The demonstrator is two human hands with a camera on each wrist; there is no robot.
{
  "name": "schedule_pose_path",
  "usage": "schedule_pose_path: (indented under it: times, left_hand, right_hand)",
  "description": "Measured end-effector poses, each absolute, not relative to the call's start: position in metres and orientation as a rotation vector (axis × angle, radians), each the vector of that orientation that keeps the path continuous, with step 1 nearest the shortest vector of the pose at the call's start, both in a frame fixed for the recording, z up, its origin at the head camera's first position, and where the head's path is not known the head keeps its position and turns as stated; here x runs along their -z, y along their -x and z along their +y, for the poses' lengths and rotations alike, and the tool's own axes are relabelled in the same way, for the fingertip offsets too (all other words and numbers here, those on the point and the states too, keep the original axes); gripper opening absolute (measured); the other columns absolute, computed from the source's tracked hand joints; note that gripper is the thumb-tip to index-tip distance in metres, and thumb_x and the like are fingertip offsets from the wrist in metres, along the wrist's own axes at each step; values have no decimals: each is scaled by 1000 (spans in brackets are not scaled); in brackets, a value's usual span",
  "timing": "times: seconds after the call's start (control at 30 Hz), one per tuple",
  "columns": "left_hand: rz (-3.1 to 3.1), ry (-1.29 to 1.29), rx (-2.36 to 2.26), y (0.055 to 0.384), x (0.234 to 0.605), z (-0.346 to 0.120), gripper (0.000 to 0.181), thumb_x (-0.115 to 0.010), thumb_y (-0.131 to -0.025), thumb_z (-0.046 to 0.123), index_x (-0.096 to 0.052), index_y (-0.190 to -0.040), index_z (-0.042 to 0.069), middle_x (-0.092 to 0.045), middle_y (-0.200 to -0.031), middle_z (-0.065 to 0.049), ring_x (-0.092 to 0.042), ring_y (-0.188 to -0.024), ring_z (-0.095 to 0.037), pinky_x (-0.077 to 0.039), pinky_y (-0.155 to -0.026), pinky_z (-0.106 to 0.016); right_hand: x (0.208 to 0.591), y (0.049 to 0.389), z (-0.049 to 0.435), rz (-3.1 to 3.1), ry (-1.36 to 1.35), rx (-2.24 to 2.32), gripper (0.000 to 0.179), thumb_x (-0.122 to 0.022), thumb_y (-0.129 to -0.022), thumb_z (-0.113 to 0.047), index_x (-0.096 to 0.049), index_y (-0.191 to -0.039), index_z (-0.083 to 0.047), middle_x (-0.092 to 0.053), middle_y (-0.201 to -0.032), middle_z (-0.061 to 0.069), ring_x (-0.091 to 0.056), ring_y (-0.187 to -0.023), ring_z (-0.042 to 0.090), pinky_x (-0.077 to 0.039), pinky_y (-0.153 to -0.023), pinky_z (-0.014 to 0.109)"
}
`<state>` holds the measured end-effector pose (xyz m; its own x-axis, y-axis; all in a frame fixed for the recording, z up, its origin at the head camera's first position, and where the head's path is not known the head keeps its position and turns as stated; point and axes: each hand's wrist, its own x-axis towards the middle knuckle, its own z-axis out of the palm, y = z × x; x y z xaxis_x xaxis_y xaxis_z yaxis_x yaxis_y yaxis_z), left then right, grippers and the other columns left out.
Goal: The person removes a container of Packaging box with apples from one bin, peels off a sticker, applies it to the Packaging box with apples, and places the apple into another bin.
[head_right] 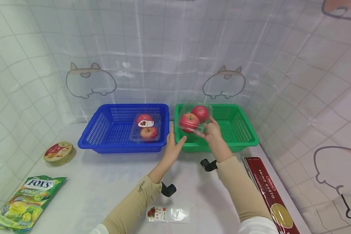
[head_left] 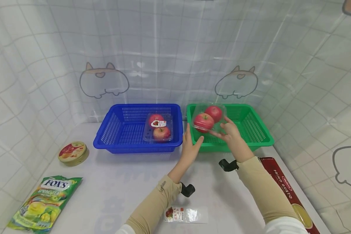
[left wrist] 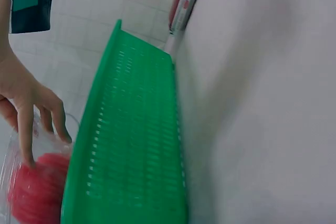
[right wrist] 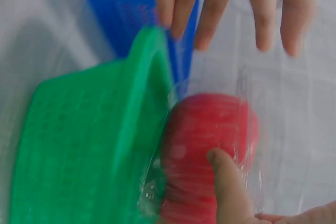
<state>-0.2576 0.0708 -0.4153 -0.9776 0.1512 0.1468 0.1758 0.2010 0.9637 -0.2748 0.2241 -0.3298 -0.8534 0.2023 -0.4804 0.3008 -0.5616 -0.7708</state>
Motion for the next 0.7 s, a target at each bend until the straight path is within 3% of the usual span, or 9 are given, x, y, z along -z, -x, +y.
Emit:
schedule_pose_path:
  times: [0.33,0.43,0.57,0.7]
  left_hand:
    - [-2171,249,2194,257,399,73,77,-52,-91,41,-2,-149,28,-8,-151,-11,-23,-134,-33,-30,-104,-49]
    - [-2111,175,2276,257,395,73,78,-53,-91,41,-1,-148,31,-8,-149,-11,-32,-130,-30,-39,-97,-48]
    - [-2004,57,2356,257,390,74,80,-56,-90,39,-1,-147,30,-10,-143,-14,-50,-107,-29,-50,-78,-40]
    - [-1945,-40,2321,258,391,73,81,-60,-87,35,-5,-147,27,-13,-137,-16,-49,-102,-28,-52,-70,-31]
  right_hand:
    - [322,255,188,1410,-791,2711,65,-27,-95,5,-17,-148,-31,-3,-153,-2,-3,-140,27,-38,-99,46]
    - [323,252,178,1399,-794,2756,63,-29,-96,3,-17,-148,-31,-3,-154,-3,-1,-141,26,-38,-98,48]
    - [327,247,163,1427,-786,2777,61,-32,-97,0,-15,-148,-31,0,-155,-4,2,-141,22,-41,-96,49]
    - [330,240,151,1478,-779,2771,62,-34,-97,-1,-15,-148,-30,1,-155,-5,-4,-141,19,-42,-95,48]
